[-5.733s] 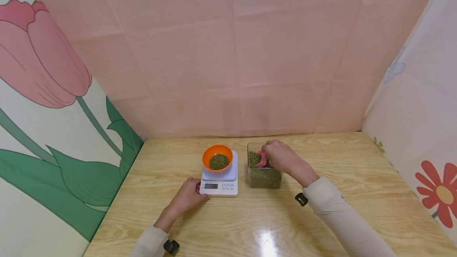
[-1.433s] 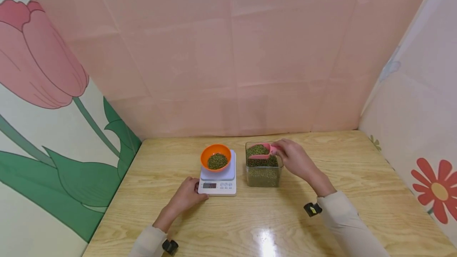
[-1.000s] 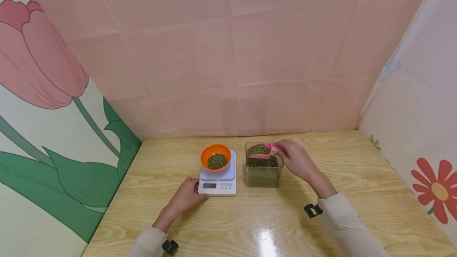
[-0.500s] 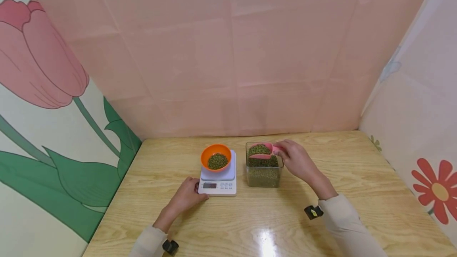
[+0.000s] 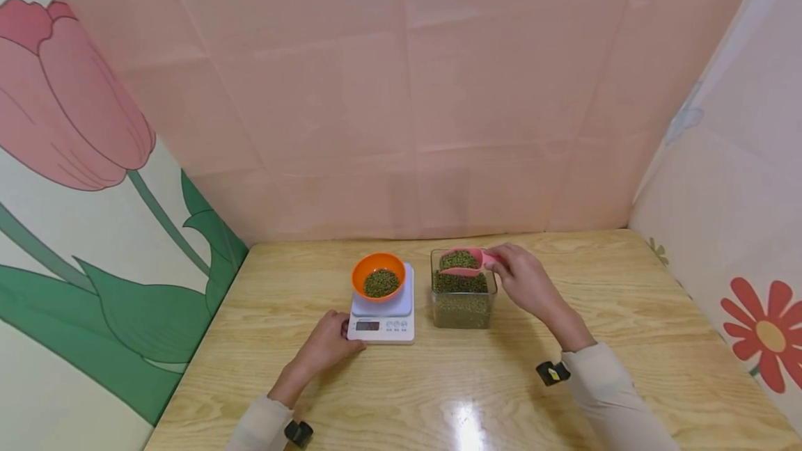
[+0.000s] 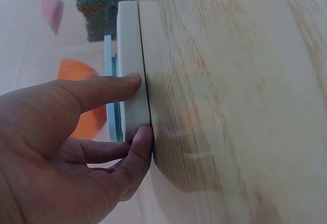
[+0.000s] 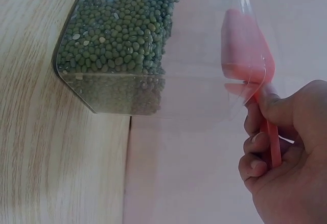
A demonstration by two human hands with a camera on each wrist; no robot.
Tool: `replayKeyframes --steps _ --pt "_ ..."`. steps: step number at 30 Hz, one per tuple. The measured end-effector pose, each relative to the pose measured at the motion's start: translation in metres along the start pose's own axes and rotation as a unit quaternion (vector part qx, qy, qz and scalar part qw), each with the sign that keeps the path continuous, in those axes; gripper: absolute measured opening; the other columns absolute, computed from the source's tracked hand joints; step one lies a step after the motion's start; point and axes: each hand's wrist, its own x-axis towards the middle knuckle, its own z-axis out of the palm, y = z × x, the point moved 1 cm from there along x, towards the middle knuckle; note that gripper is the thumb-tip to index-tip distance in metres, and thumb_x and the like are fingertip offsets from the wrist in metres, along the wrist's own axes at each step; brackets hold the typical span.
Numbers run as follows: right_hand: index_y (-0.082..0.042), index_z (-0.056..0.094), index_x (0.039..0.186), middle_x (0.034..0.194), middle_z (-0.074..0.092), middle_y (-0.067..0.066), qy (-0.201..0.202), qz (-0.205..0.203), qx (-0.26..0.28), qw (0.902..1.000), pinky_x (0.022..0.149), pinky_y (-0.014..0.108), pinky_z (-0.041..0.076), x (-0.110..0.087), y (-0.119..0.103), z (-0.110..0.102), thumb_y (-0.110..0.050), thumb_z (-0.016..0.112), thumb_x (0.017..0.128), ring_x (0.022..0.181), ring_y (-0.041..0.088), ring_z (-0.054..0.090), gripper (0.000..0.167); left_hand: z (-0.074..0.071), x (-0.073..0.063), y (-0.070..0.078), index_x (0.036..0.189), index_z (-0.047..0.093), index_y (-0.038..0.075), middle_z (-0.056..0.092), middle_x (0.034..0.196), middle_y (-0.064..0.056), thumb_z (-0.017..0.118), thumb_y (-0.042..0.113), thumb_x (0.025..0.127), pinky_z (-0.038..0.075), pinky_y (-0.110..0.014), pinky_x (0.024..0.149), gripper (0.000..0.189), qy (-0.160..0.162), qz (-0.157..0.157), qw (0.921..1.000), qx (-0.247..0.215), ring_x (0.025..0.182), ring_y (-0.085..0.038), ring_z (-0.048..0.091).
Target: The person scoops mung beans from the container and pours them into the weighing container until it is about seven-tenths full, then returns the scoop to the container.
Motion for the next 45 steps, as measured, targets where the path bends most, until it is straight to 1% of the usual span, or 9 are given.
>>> replayKeyframes --steps 7,14,20,23,28,33,41,45 --pt "0.003 0.074 0.117 0.105 0.072 0.016 -0.002 0.004 0.005 1.0000 0.072 0.034 0.049 0.002 -0.001 -0.002 -0.009 0.066 0.105 0.085 0.022 0.062 0.019 0.000 0.000 0.000 0.124 0.073 0.000 0.066 0.107 -0.008 0.088 0.013 0.087 0.048 -0.032 0.081 0.042 0.002 0.004 1.0000 0.003 0.095 -0.020 0.049" --pt "0.002 0.073 0.119 0.105 0.072 0.015 -0.002 0.004 0.003 1.0000 0.071 0.033 0.049 0.003 0.001 -0.003 -0.010 0.063 0.107 0.084 0.020 0.061 0.020 -0.002 0.000 0.001 0.125 0.075 0.003 0.071 0.106 -0.008 0.087 0.012 0.087 0.047 -0.033 0.083 0.041 0.000 0.018 0.9998 0.008 0.097 -0.020 0.049" --pt "0.002 0.074 0.117 0.104 0.073 0.016 0.008 -0.005 0.007 0.9999 0.072 0.032 0.050 0.007 0.000 -0.002 -0.010 0.064 0.106 0.085 0.020 0.062 0.019 -0.002 -0.001 0.001 0.126 0.073 0.002 0.068 0.106 -0.008 0.086 0.013 0.088 0.046 -0.032 0.082 0.041 0.001 0.010 0.9999 0.006 0.095 -0.020 0.048" --pt "0.002 0.074 0.117 0.104 0.073 0.016 0.006 -0.006 0.009 0.9999 0.072 0.031 0.050 0.009 -0.002 -0.002 -0.010 0.065 0.106 0.085 0.020 0.062 0.019 -0.002 -0.001 0.001 0.125 0.073 0.002 0.067 0.106 -0.008 0.086 0.013 0.088 0.046 -0.032 0.082 0.041 0.002 0.008 0.9999 0.006 0.095 -0.020 0.047" --pt "0.002 0.073 0.119 0.105 0.073 0.015 -0.005 -0.001 0.011 0.9999 0.072 0.033 0.050 0.014 -0.006 -0.002 -0.011 0.063 0.107 0.084 0.021 0.061 0.021 -0.001 -0.001 0.001 0.127 0.074 0.002 0.069 0.106 -0.007 0.087 0.013 0.088 0.047 -0.032 0.082 0.042 0.002 0.008 0.9999 0.012 0.096 -0.020 0.048" --pt "0.002 0.073 0.122 0.104 0.072 0.014 -0.011 0.000 0.014 0.9998 0.071 0.032 0.047 0.017 -0.011 -0.001 -0.013 0.063 0.107 0.082 0.021 0.057 0.022 -0.001 0.000 0.001 0.127 0.073 0.002 0.070 0.107 -0.008 0.087 0.012 0.087 0.047 -0.033 0.082 0.043 -0.001 0.011 0.9999 0.013 0.096 -0.020 0.048" --pt "0.000 0.073 0.125 0.112 0.073 0.017 -0.013 0.000 0.025 0.9996 0.076 0.036 0.051 0.023 -0.020 0.003 -0.015 0.063 0.107 0.089 0.023 0.063 0.025 -0.001 0.000 0.001 0.126 0.074 0.001 0.072 0.107 -0.009 0.087 0.011 0.087 0.046 -0.034 0.082 0.042 -0.001 0.017 0.9998 0.009 0.097 -0.021 0.049" --pt "0.001 0.072 0.125 0.110 0.073 0.016 -0.021 0.000 0.036 0.9991 0.073 0.033 0.050 0.027 -0.024 0.007 -0.015 0.064 0.107 0.085 0.021 0.061 0.025 0.000 0.000 0.001 0.126 0.073 0.000 0.069 0.107 -0.010 0.087 0.011 0.087 0.047 -0.033 0.082 0.044 -0.001 0.011 0.9999 0.003 0.096 -0.021 0.049"
